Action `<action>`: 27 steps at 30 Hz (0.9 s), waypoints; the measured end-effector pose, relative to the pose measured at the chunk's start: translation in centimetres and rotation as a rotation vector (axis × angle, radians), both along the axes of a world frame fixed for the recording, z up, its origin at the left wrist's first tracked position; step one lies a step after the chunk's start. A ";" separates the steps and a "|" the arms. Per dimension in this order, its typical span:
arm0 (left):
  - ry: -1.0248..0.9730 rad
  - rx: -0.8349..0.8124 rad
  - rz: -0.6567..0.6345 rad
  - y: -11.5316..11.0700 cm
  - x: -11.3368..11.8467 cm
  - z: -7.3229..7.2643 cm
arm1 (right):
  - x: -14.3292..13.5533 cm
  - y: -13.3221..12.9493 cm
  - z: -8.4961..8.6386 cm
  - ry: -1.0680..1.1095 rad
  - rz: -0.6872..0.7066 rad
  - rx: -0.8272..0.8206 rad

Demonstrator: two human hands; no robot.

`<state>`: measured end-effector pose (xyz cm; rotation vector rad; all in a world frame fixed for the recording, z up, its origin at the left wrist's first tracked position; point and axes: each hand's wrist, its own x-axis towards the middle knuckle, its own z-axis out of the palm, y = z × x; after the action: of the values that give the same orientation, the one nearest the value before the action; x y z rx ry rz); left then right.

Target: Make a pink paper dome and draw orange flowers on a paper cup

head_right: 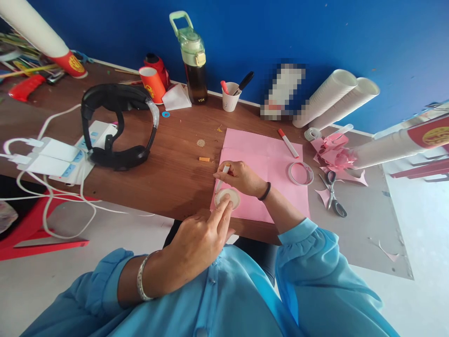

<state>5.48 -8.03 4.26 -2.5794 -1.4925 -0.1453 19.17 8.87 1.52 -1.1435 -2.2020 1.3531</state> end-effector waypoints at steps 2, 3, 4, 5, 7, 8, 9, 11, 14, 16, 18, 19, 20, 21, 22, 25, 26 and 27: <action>0.001 -0.001 -0.002 0.1 0.0 0.2 | 0.1 0.0 0.0 -0.001 -0.012 0.002; 0.001 -0.007 -0.001 0.1 0.0 0.2 | 0.2 0.1 0.0 -0.002 -0.022 0.006; -0.001 -0.013 0.003 0.1 0.0 0.3 | 0.3 0.1 -0.1 -0.002 -0.032 0.010; -0.003 -0.020 0.006 0.2 0.0 0.3 | 0.5 0.2 -0.1 -0.002 -0.042 0.015; -0.003 -0.030 0.011 0.2 0.0 0.4 | 0.8 0.3 -0.2 0.002 -0.064 0.024; 0.000 -0.029 0.012 0.1 0.1 0.3 | 1.0 0.3 -0.2 0.007 -0.075 0.024; 0.004 -0.028 0.011 0.1 0.1 0.3 | 1.2 0.3 -0.3 0.012 -0.087 0.020; 0.016 -0.034 0.014 0.0 0.1 0.3 | 1.7 0.2 -0.3 0.020 -0.116 0.003; 0.018 -0.069 0.040 0.0 0.1 0.4 | 2.5 -0.2 -0.4 0.041 -0.167 0.002; 0.022 -0.104 0.061 0.1 0.1 0.6 | 3.1 -0.7 -0.5 0.060 -0.198 0.023; 0.036 -0.135 0.072 0.2 0.2 0.7 | 3.8 -1.4 -0.5 0.063 -0.236 0.049; 0.047 -0.146 0.075 0.2 0.2 0.8 | 4.1 -1.8 -0.6 0.055 -0.258 0.065; 0.056 -0.153 0.074 0.3 0.2 0.9 | 4.3 -2.2 -0.6 0.044 -0.282 0.085; 0.062 -0.156 0.071 0.4 0.2 1.0 | 4.6 -2.6 -0.7 0.034 -0.307 0.108; 0.067 -0.157 0.068 0.4 0.1 1.1 | 4.8 -3.1 -0.7 0.027 -0.330 0.132; 0.072 -0.166 0.058 0.5 0.1 1.3 | 5.3 -4.6 -0.7 0.025 -0.384 0.206; 0.069 -0.178 0.058 0.5 0.0 1.3 | 5.5 -5.1 -0.7 0.025 -0.395 0.238; 0.064 -0.192 0.061 0.5 0.0 1.3 | 5.6 -5.6 -0.7 0.023 -0.405 0.275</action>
<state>5.52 -7.49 5.61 -2.6511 -1.6337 0.0921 24.77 3.22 0.77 -1.3603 -1.9254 0.8638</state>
